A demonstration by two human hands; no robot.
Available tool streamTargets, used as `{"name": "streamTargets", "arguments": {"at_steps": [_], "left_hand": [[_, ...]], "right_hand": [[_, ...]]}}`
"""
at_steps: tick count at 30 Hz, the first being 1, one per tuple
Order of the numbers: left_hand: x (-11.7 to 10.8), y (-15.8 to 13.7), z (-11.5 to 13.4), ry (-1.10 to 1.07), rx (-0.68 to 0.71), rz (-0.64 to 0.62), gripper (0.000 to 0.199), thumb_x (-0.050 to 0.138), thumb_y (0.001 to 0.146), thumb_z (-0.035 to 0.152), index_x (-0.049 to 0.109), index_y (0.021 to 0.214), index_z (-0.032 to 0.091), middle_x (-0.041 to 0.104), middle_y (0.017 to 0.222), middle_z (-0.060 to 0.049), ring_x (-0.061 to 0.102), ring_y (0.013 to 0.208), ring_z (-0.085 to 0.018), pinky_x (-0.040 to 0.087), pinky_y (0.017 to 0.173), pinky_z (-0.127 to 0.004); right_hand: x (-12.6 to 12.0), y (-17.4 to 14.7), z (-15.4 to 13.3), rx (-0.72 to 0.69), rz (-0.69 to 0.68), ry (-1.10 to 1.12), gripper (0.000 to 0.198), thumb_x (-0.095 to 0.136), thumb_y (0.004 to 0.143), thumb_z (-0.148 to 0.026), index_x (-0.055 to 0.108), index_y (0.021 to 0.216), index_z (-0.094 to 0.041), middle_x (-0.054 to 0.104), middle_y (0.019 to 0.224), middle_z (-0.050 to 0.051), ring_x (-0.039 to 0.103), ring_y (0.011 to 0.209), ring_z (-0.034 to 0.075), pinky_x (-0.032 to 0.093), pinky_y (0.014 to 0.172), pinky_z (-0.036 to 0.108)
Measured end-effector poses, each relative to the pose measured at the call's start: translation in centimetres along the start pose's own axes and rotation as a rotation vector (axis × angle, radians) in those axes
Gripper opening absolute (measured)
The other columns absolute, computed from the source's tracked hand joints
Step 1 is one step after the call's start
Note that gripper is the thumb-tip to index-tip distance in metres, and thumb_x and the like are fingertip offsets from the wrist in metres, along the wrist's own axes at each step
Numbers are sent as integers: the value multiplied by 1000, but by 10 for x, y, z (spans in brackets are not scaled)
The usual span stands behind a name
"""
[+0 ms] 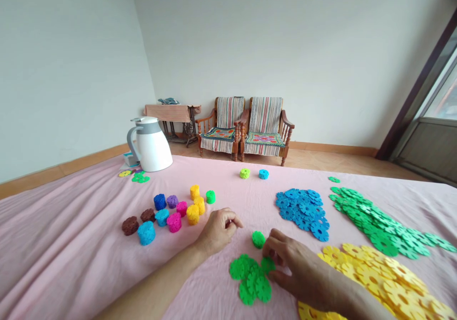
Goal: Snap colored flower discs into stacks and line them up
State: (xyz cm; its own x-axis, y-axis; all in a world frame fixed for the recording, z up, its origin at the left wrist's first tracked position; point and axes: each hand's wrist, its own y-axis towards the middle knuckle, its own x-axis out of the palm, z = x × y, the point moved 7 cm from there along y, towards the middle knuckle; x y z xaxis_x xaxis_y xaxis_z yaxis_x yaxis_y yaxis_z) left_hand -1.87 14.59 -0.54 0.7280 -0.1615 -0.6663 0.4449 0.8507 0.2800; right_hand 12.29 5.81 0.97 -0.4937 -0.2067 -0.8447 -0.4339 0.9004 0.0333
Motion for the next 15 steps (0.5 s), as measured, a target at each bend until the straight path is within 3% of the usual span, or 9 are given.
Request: {"name": "streamTargets", "arguments": {"at_steps": [5, 8, 12, 15], "left_hand": [[0, 0, 1, -1, 5, 0, 30, 41, 68, 4, 68, 69, 15, 59, 68, -1, 52, 55, -9, 38, 50, -18], [1, 0, 0, -6, 9, -4, 30, 41, 68, 3, 69, 70, 15, 59, 67, 0, 51, 54, -9, 38, 50, -18], [2, 0, 0, -11, 16, -9, 30, 41, 68, 2, 69, 70, 15, 60, 68, 0, 51, 53, -8, 38, 50, -18], [2, 0, 1, -8, 23, -9, 30, 41, 68, 2, 69, 70, 14, 60, 67, 0, 51, 52, -8, 38, 51, -18]], "right_hand": [[0, 3, 10, 62, 40, 92, 15, 48, 66, -10, 51, 78, -19, 53, 67, -3, 47, 61, 10, 32, 53, 20], [-3, 9, 30, 116, 152, 222, 9, 45, 72, -15, 51, 77, -19, 48, 57, -6, 46, 53, 9, 30, 48, 19], [-8, 14, 60, 231, 288, 406, 15, 41, 77, -22, 51, 87, -20, 51, 59, -6, 53, 52, 10, 35, 48, 19], [-14, 13, 70, 283, 348, 323, 17, 40, 77, -23, 54, 85, -20, 54, 62, -4, 56, 54, 11, 37, 49, 21]]}}
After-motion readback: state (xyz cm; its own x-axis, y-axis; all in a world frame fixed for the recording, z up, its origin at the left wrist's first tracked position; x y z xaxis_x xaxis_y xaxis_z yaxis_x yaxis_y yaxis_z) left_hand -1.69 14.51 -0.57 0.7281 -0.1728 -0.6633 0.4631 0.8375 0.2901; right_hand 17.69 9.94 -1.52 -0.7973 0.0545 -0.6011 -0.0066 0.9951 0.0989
